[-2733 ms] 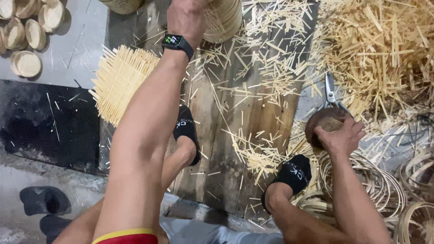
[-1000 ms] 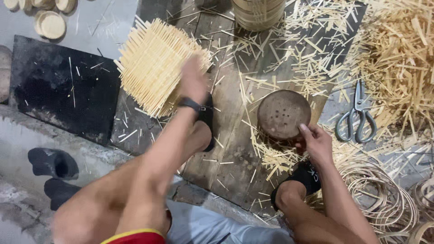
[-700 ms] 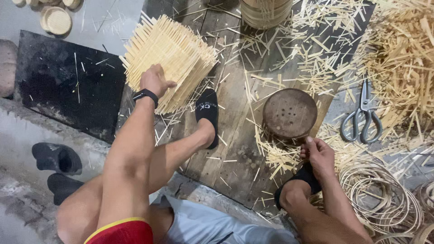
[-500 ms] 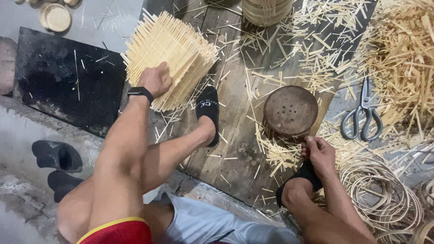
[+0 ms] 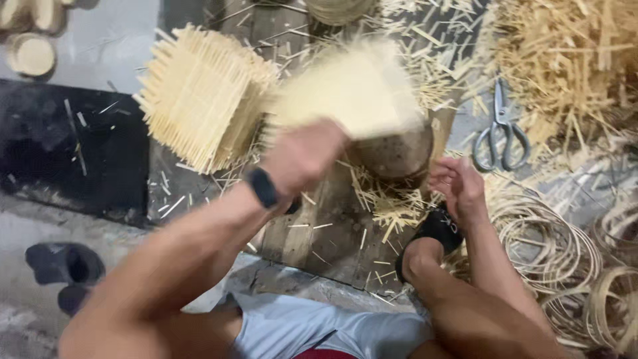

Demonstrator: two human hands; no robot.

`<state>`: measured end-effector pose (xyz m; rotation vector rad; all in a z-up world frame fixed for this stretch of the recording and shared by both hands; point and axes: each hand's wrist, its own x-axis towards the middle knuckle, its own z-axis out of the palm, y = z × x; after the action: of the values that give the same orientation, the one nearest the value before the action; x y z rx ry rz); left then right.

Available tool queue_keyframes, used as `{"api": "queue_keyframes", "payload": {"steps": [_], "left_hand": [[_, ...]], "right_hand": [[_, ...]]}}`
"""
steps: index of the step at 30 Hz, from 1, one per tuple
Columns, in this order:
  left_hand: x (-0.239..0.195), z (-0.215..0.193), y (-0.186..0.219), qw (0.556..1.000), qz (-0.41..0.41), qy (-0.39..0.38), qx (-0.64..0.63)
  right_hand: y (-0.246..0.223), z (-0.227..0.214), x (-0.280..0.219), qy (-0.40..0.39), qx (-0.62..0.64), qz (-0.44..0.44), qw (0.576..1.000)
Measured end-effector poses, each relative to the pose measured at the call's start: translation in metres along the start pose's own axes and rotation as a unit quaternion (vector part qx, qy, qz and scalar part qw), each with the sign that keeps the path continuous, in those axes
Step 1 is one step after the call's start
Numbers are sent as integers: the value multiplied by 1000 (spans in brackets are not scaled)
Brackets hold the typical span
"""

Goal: The person repeatedly places a woven bamboo mat over a circular wooden mold, then uses shears to trim the overhanging bamboo strips flush with the mold edge. The person stacks finished circles and repeats the process with new mats.

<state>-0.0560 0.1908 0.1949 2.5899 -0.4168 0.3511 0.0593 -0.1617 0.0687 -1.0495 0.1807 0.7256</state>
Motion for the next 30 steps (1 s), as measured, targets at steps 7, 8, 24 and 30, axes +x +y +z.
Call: {"api": "queue_keyframes", "payload": {"steps": [7,8,24,30], "left_hand": [[-22,156,33,986,50,-157,34],[-25,161,28,991,16,-130,-31],[-17,180,-80,739,-505,24,-446],[-11,170,-75,724,-524,32,-447]], "right_hand": [[-22,28,27,61,-226,23,972],[-19,25,32,86,-241,44,966],[26,-11,43,121,-366,-107,916],[12,-48,26,160,-365,-133,907]]}}
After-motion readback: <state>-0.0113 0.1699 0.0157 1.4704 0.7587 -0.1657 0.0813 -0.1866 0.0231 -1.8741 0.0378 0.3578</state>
